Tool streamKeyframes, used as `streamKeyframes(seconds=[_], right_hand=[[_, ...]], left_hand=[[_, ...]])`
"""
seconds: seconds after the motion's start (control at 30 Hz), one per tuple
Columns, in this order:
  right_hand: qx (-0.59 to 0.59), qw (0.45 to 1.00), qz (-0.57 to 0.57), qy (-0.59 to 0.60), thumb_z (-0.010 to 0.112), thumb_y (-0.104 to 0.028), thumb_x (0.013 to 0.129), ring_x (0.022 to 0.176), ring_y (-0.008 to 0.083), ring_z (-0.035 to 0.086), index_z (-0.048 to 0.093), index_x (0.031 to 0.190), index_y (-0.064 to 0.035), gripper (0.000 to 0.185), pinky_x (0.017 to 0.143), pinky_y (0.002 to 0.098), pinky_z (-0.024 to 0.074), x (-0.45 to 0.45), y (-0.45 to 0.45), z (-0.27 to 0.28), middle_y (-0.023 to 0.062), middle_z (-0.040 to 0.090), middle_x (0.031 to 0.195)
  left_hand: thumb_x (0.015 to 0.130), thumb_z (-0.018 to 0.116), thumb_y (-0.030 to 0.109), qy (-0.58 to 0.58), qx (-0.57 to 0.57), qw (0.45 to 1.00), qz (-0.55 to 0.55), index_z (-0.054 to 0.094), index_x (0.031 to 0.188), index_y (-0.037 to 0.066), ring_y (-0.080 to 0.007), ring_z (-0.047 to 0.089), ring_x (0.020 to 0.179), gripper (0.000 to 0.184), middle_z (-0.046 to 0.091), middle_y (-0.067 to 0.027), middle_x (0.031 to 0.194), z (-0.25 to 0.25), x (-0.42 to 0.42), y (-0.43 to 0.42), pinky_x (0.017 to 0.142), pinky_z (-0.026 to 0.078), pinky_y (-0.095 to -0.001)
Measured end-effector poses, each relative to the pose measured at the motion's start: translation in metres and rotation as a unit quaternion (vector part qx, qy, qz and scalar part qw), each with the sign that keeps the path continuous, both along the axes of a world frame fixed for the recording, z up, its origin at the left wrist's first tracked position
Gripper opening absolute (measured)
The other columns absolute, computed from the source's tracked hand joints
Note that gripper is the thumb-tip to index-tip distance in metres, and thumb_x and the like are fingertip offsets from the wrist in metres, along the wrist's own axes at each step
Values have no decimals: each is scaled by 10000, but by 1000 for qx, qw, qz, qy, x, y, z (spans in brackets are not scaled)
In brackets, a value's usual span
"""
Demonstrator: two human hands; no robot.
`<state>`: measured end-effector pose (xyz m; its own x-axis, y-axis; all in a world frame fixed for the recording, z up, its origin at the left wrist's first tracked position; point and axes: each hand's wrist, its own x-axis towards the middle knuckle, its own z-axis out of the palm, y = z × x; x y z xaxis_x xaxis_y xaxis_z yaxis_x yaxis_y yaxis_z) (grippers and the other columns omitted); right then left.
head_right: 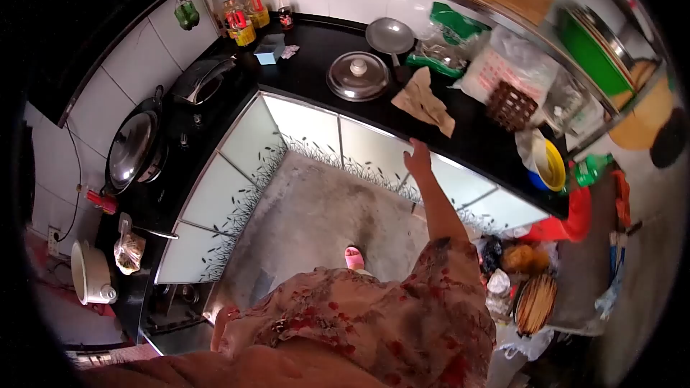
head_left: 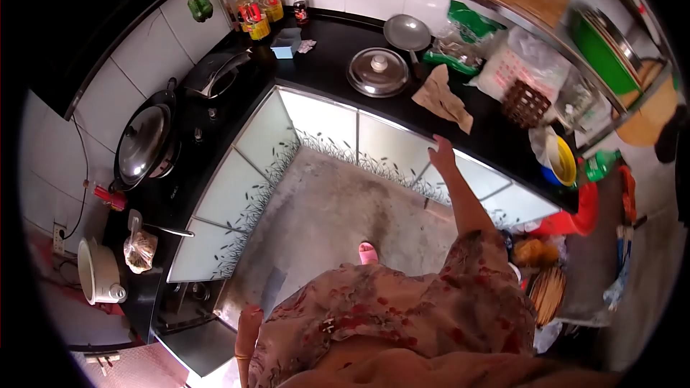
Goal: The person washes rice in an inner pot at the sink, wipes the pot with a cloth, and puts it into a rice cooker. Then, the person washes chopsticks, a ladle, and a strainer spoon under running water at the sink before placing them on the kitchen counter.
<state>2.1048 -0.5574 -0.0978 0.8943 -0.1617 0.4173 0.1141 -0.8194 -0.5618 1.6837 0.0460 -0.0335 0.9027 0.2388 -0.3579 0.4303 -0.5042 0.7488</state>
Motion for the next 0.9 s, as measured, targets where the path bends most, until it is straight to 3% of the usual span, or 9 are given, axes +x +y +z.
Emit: streamKeyframes(seconds=[0.1,0.3,0.57,0.63,0.7,0.77,0.83,0.87,0.9], right_hand=[[-78,997,-21,9,577,-127,704,1044,396,500,492,1160,9,483,917,456,394,86,-28,5,225,553,1081],[-269,953,-116,75,543,-124,787,955,389,536,469,1254,-93,473,773,500,439,121,-36,13,210,524,1130],[-187,976,66,87,510,-19,753,1008,395,502,533,1122,-52,372,807,479,439,122,-38,-11,217,511,1141],[-218,967,73,106,526,-84,754,911,399,542,596,908,-46,173,751,485,452,92,24,76,225,572,951],[-53,984,137,103,564,-136,750,806,375,574,572,830,-35,129,666,472,467,86,59,69,188,593,859],[146,924,321,148,522,-111,746,619,231,505,508,742,-32,80,574,350,420,73,109,92,117,496,658],[398,732,392,390,525,-86,732,633,115,426,484,708,-42,64,575,278,368,56,163,129,5,421,652],[358,720,479,352,535,-154,821,809,146,505,537,808,5,160,674,276,424,53,186,125,70,522,853],[211,709,670,56,519,-128,823,875,157,500,557,890,10,158,733,273,425,60,211,112,78,519,909]], left_hand=[[785,535,161,82,23,996,23,613,923,-38,-271,621,841,255,643,-188,851,60,60,-52,758,469,-356],[804,572,197,69,47,995,59,610,967,-20,-316,614,872,274,640,-193,895,17,99,-58,775,475,-353],[819,574,210,-2,59,998,-28,603,1023,-1,-307,612,861,295,628,-193,918,30,197,-91,764,479,-358],[829,567,240,-7,28,996,-87,610,1033,4,-270,620,817,315,643,-147,867,10,230,-87,736,481,-331],[846,552,287,88,-153,984,-15,557,1159,41,-234,597,916,398,621,-115,1047,46,274,-114,762,472,-326],[868,511,375,51,-313,948,36,463,1261,64,-204,543,1014,504,526,-87,1216,65,305,-139,804,453,-324],[875,465,454,14,-437,895,86,379,1321,78,-212,503,1066,589,441,-91,1288,51,336,-154,842,439,-353],[880,448,460,3,-483,868,115,425,1273,65,-197,517,1028,558,484,-88,1213,64,353,-170,834,443,-341],[885,437,452,-13,-538,834,117,460,1231,57,-187,528,998,525,513,-86,1157,65,365,-174,825,448,-331]])
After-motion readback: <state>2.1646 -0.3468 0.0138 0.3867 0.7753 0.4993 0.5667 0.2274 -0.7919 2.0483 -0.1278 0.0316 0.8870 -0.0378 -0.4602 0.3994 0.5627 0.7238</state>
